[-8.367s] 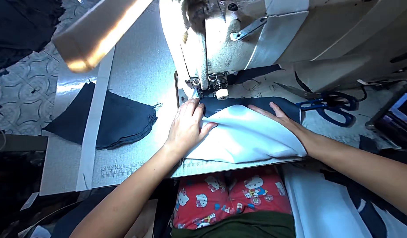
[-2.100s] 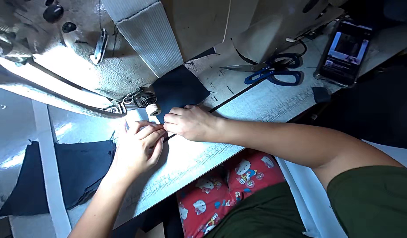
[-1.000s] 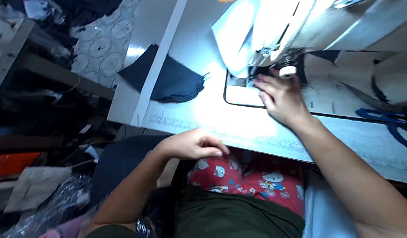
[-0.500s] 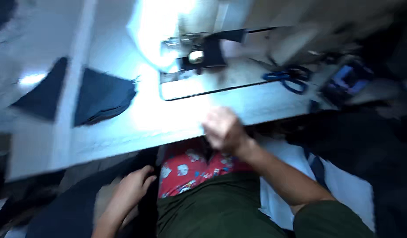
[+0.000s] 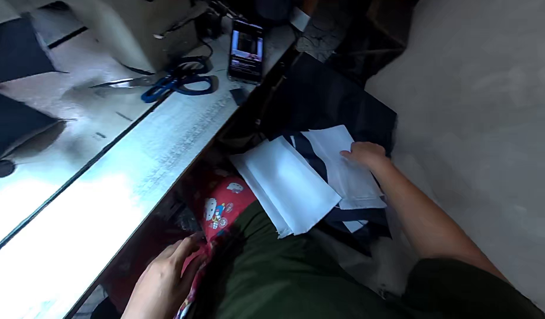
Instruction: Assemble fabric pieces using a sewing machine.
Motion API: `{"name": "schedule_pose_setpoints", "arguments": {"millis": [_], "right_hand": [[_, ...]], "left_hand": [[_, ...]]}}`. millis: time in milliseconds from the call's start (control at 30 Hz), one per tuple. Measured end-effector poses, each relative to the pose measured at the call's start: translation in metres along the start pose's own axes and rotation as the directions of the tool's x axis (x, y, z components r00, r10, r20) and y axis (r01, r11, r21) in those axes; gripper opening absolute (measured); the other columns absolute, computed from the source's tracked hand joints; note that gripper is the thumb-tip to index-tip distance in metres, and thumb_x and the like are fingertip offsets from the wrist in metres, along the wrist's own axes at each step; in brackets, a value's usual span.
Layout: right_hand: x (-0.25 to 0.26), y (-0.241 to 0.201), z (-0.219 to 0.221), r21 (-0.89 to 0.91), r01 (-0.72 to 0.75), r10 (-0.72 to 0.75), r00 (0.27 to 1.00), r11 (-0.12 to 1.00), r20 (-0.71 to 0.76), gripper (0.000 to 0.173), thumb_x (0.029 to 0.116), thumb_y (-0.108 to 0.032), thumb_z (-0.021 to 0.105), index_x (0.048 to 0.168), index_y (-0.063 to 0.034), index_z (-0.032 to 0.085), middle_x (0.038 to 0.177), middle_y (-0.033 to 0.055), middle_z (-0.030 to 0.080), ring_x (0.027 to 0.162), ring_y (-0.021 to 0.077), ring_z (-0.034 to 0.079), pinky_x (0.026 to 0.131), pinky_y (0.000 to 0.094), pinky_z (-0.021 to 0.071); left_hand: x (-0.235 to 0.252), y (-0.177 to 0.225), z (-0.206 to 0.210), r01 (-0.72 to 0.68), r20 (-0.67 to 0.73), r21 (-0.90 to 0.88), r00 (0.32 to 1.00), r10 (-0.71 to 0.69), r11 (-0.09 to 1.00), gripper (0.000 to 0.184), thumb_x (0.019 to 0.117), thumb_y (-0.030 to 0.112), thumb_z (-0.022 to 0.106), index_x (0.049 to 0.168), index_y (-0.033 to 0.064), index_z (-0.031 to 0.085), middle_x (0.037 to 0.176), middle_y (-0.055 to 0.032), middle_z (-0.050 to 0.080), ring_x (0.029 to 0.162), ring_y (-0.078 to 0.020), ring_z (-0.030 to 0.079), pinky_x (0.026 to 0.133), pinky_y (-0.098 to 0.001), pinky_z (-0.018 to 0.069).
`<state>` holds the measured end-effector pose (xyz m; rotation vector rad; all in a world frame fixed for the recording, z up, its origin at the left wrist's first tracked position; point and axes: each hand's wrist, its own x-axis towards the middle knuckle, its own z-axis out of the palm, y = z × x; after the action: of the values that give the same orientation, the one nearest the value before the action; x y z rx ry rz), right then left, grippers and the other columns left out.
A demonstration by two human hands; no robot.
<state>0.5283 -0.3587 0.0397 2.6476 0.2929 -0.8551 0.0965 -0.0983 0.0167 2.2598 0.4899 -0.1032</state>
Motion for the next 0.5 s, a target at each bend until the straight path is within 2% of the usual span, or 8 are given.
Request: {"name": "schedule_pose_setpoints", "arguments": {"millis": [33, 100, 200, 300, 400, 500], "right_hand": [[0.016, 0.023, 0.011, 0.068, -0.048, 0.045, 0.998, 0.996, 0.048, 0.066, 0.1055, -0.048, 0.051, 0.128, 0.0132, 0.059, 0.131, 0.0372, 0.058, 0.128, 0.052, 0.055, 0.102, 0.0704, 0.04], [0.037, 0.065, 0.037, 0.247, -0.132, 0.099, 0.985, 0.96, 0.139, 0.07, 0.1042, -0.047, 0.055, 0.133, 0.017, 0.054, 0.135, 0.0392, 0.055, 0.129, 0.0516, 0.053, 0.107, 0.0675, 0.0386], [0.036, 0.091, 0.051, 0.503, -0.198, 0.123, 0.976, 0.841, 0.179, 0.057, 0.1035, -0.036, 0.061, 0.131, 0.0133, 0.056, 0.129, 0.0374, 0.058, 0.12, 0.051, 0.058, 0.1, 0.0666, 0.0438], [0.027, 0.099, 0.048, 0.624, -0.169, 0.105, 0.985, 0.763, 0.139, 0.046, 0.1021, -0.023, 0.065, 0.131, 0.0106, 0.055, 0.127, 0.0353, 0.059, 0.115, 0.0476, 0.06, 0.097, 0.0643, 0.0462], [0.027, 0.104, 0.04, 0.687, -0.089, 0.02, 0.994, 0.721, 0.108, 0.034, 0.1024, -0.015, 0.063, 0.125, 0.0076, 0.054, 0.117, 0.0304, 0.061, 0.101, 0.0382, 0.062, 0.087, 0.056, 0.0505], [0.015, 0.099, 0.021, 0.749, 0.048, -0.11, 0.993, 0.661, 0.034, 0.023, 0.1049, -0.012, 0.057, 0.121, 0.0045, 0.054, 0.105, 0.0209, 0.062, 0.086, 0.0237, 0.061, 0.078, 0.043, 0.0524]], "left_hand": [[0.003, 0.001, 0.002, -0.015, 0.01, 0.004, 1.0, 0.015, 1.0, 0.037, 0.0967, 0.014, 0.063, 0.127, -0.007, 0.064, 0.107, -0.0217, 0.074, 0.098, -0.0414, 0.072, 0.088, -0.0597, 0.0555], [0.006, 0.0, 0.003, -0.024, 0.047, 0.007, 0.999, 0.023, 1.0, 0.039, 0.0966, 0.013, 0.064, 0.129, -0.0087, 0.063, 0.109, -0.0251, 0.072, 0.1, -0.0447, 0.071, 0.089, -0.0612, 0.055], [0.007, -0.003, 0.0, 0.005, 0.108, 0.024, 0.994, -0.008, 1.0, 0.042, 0.0969, 0.012, 0.066, 0.131, -0.0107, 0.06, 0.113, -0.0299, 0.07, 0.103, -0.0494, 0.069, 0.092, -0.0645, 0.0521], [0.007, -0.003, -0.003, 0.04, 0.159, 0.051, 0.986, -0.048, 0.998, 0.043, 0.0984, 0.013, 0.065, 0.134, -0.0104, 0.058, 0.117, -0.0317, 0.068, 0.107, -0.0508, 0.067, 0.095, -0.0658, 0.0501], [0.008, -0.002, -0.006, 0.034, 0.139, 0.076, 0.989, -0.045, 0.997, 0.043, 0.0982, 0.013, 0.064, 0.134, -0.011, 0.058, 0.116, -0.0321, 0.068, 0.106, -0.0515, 0.067, 0.094, -0.066, 0.0503], [0.008, -0.002, -0.007, 0.027, 0.107, 0.088, 0.994, -0.036, 0.996, 0.043, 0.0977, 0.013, 0.066, 0.133, -0.0111, 0.059, 0.116, -0.0326, 0.068, 0.105, -0.0527, 0.067, 0.093, -0.067, 0.0498]]}}
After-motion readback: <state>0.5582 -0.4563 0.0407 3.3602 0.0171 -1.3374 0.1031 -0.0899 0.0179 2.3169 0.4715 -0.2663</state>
